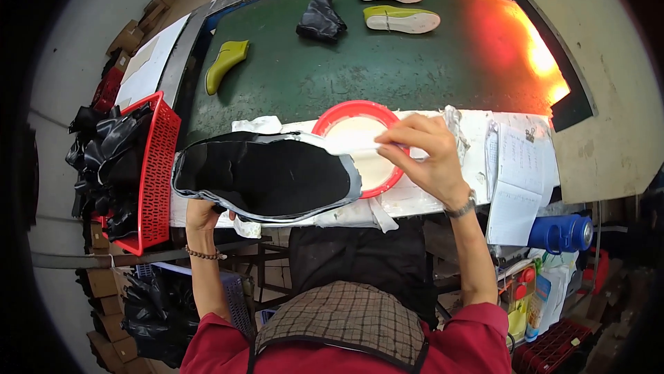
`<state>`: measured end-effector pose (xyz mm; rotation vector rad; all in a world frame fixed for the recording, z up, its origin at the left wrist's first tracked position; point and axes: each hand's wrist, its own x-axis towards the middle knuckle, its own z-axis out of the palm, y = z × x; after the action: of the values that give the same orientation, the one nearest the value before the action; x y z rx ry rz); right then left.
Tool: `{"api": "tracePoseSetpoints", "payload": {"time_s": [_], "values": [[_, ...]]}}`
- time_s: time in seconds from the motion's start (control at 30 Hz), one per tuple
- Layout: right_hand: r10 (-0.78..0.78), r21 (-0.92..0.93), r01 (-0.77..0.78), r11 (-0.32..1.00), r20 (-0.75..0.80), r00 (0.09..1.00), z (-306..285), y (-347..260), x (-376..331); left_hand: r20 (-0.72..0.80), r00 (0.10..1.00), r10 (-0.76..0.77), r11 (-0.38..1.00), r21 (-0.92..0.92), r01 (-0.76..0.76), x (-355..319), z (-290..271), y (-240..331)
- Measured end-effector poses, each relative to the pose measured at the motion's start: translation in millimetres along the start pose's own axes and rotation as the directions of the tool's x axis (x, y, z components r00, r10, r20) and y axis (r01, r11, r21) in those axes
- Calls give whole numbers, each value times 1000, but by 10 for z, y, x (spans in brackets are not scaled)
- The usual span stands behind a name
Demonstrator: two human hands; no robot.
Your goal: The worker is applying white glue to the edges and seams of black leather boot uppers using a toothbrush-like applicator tool at a factory workbench.
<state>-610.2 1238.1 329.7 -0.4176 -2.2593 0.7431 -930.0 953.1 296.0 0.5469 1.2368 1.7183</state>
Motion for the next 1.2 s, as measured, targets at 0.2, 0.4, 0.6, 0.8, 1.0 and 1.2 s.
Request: {"api": "tracePoseSetpoints", "payload": {"time_s": [0.2,0.4,0.6,0.8,1.0,1.2], "values": [[-10,31,9,999,11,1000,38,5,-24,-26,993,-112,993,-48,111,-3,59,-129],[-135,97,132,986,27,990,180,-62,294,91,981,-169,984,-48,174,31,232,-249],[-128,64,125,990,41,991,80,-111,326,160,951,-264,964,28,263,52,340,-155],[-166,96,153,984,138,976,120,-151,479,297,882,-366,929,69,363,65,623,-151],[-323,111,309,944,145,935,276,-217,777,327,774,-542,840,214,498,120,805,-236],[-315,118,300,947,150,937,236,58,654,227,865,-447,894,88,439,88,738,-110]]}}
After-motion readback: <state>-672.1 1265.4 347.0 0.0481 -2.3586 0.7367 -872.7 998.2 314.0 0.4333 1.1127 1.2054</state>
